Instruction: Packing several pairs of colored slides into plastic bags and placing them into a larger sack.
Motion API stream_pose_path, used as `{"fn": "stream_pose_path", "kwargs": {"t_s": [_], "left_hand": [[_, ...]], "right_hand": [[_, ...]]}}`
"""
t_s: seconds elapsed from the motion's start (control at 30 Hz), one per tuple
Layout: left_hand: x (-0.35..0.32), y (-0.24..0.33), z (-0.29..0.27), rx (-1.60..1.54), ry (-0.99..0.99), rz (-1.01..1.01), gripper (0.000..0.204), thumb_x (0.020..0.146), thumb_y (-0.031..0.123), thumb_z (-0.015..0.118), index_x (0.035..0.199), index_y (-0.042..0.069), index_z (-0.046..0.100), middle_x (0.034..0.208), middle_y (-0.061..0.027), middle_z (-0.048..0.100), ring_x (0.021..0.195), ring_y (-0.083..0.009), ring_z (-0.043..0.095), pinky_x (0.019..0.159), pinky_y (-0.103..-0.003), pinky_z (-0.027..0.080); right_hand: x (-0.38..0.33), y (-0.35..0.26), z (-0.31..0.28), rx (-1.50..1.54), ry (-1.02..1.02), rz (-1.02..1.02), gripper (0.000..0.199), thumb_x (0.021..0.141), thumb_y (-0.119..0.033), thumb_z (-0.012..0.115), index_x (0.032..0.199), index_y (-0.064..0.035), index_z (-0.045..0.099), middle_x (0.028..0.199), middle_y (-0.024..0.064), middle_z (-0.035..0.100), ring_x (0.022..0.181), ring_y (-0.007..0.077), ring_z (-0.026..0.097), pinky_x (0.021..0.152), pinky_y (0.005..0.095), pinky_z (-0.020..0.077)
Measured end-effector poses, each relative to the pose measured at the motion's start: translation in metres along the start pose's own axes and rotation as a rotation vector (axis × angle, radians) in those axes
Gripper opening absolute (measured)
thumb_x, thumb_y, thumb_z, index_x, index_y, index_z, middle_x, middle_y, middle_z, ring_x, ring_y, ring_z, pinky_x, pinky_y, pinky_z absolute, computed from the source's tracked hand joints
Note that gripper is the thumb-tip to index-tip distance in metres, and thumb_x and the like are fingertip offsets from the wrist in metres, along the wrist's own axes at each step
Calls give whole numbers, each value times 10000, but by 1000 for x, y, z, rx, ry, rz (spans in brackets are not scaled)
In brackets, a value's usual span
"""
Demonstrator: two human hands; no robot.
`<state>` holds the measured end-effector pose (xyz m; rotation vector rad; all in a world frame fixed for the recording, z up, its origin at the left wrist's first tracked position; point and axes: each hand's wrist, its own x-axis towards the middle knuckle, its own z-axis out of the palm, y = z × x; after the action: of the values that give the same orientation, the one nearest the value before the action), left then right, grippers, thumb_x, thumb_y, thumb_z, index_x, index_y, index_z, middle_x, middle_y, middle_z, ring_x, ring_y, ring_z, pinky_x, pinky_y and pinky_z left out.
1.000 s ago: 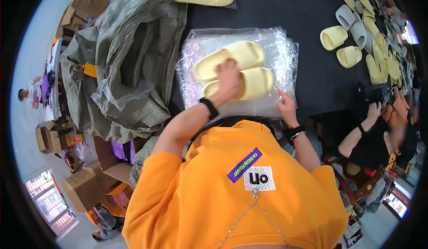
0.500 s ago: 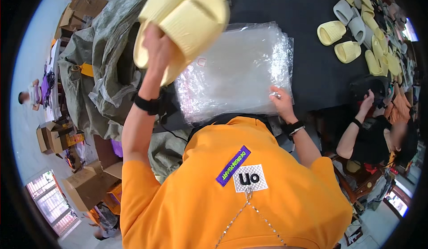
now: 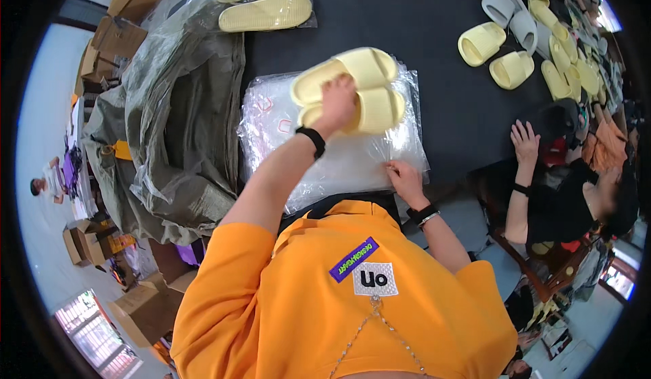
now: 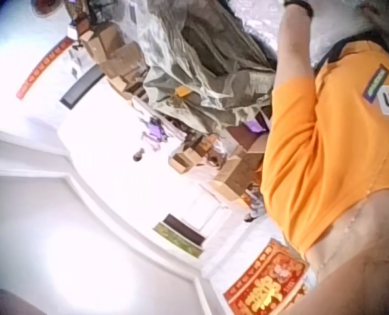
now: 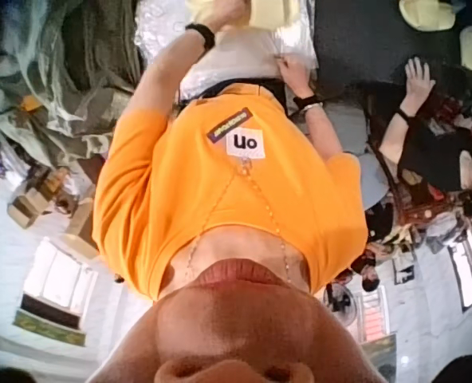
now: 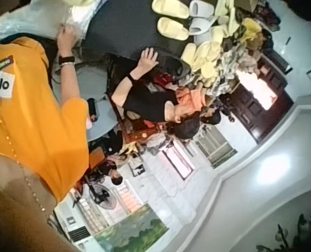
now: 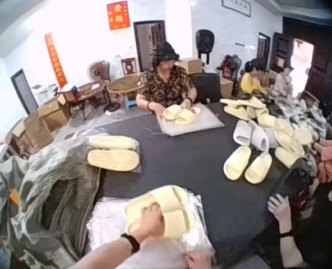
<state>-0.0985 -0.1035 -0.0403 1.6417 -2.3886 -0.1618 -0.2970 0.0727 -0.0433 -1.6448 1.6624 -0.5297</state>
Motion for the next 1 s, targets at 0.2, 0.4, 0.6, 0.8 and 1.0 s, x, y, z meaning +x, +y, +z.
{"fn": "stream_pose_path", "kwargs": {"t_s": [0.2,0.4,0.6,0.8,1.0], "left_hand": [[31,-87,-60,257,187,-259,290,724,129,546,1013,104,554,1084,-37,548,1112,-276,422,859,-506,282],[-36,1,-95,200,-23,-64,361,685,113,563,1043,71,546,1200,-92,501,1176,-292,391,892,-503,301],[-140,-16,-35,-53,-75,-3,424,677,108,574,1098,86,540,1199,-67,492,1217,-253,361,949,-508,262],[-198,-131,-54,37,-5,-418,417,703,103,557,1119,84,529,1230,-125,478,1221,-292,354,945,-505,264],[-207,-202,-89,-149,255,-694,312,762,138,521,1062,54,512,1099,-155,517,1094,-355,427,879,-503,306]], "right_hand": [[7,0,-6,81,-72,48,218,785,-182,588,965,-66,633,880,120,642,791,266,624,688,338,479],[8,-8,-9,54,-62,79,198,786,-202,577,924,-77,647,867,113,639,769,281,618,678,357,480],[9,0,3,20,-5,58,178,791,-176,557,910,-84,653,873,117,635,798,291,608,693,371,469],[8,-3,7,42,9,50,173,789,-155,560,903,-61,649,858,107,636,785,261,612,692,345,467],[9,-3,-6,118,-12,23,184,787,-143,563,907,-29,641,858,111,635,767,247,609,683,327,462]]}}
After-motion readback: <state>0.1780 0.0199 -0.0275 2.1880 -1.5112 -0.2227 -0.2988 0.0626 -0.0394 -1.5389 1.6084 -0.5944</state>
